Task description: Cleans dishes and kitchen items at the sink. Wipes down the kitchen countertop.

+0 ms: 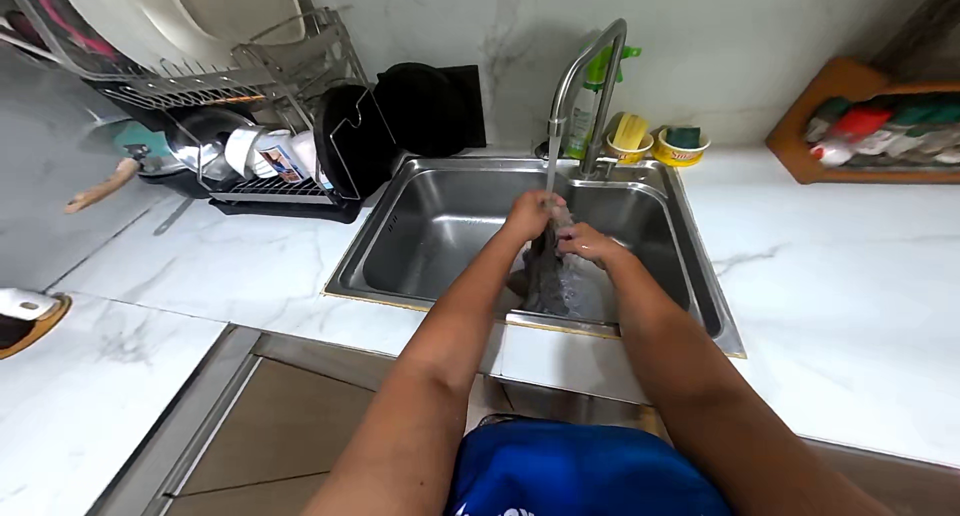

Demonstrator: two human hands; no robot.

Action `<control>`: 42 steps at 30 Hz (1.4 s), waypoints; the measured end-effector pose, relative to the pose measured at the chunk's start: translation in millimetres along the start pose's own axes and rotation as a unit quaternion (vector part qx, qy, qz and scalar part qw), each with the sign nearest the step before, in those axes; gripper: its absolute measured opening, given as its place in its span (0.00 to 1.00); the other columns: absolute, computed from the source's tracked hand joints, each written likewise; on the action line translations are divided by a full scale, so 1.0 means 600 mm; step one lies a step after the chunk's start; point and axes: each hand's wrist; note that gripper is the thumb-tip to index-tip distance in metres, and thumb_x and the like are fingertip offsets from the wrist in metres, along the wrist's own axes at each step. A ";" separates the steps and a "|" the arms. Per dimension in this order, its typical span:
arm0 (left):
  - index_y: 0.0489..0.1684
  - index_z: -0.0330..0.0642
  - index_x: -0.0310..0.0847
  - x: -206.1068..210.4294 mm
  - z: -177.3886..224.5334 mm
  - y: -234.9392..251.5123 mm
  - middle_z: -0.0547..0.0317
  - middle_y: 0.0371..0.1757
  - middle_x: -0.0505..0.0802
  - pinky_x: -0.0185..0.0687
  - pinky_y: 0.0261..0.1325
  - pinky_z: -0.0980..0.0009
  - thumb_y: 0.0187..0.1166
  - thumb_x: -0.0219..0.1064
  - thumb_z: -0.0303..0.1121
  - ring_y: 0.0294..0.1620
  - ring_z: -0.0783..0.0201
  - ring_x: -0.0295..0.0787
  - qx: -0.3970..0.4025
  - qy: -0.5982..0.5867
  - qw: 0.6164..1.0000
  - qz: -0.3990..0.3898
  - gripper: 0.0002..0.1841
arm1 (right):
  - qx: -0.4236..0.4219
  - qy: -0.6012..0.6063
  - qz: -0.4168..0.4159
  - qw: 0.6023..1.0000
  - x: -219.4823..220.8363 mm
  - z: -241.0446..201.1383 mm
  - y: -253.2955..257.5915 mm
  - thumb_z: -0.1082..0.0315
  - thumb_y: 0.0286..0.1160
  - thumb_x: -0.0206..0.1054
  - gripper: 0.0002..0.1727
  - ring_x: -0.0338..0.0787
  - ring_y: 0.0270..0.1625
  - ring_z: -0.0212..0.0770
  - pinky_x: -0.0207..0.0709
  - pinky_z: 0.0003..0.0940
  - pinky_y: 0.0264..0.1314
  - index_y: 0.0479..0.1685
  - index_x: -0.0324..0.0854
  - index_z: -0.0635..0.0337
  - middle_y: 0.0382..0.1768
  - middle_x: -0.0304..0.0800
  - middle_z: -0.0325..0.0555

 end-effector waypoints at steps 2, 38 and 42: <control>0.57 0.28 0.86 -0.015 -0.008 -0.003 0.38 0.58 0.92 0.80 0.71 0.49 0.85 0.64 0.26 0.60 0.49 0.90 0.008 -0.009 1.000 0.020 0.11 | 0.009 -0.049 -0.021 0.999 -0.001 0.006 0.004 0.74 0.76 0.72 0.10 0.86 0.53 0.50 0.78 0.52 0.64 0.51 0.86 0.72 0.49 0.89 0.61; 0.80 0.44 0.68 0.035 -0.084 -0.065 0.42 0.70 0.82 0.84 0.60 0.49 0.90 0.50 0.57 0.62 0.48 0.84 -0.361 -0.380 0.852 -0.006 0.30 | -0.023 -0.097 0.044 0.994 0.078 -0.047 0.014 0.76 0.58 0.82 0.25 0.85 0.68 0.66 0.74 0.67 0.74 0.60 0.87 0.68 0.61 0.87 0.70; 0.49 0.45 0.80 0.068 -0.085 -0.057 0.58 0.35 0.87 0.83 0.34 0.66 0.87 0.57 0.44 0.32 0.64 0.85 -0.379 -0.537 0.751 0.067 0.13 | -0.084 -0.094 -0.034 0.991 0.078 -0.072 -0.030 0.79 0.57 0.80 0.23 0.87 0.67 0.55 0.77 0.59 0.73 0.58 0.89 0.64 0.63 0.89 0.59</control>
Point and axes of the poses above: each hand's wrist, its own y-axis towards the middle knuckle, its own x-axis out of the palm, z = x × y
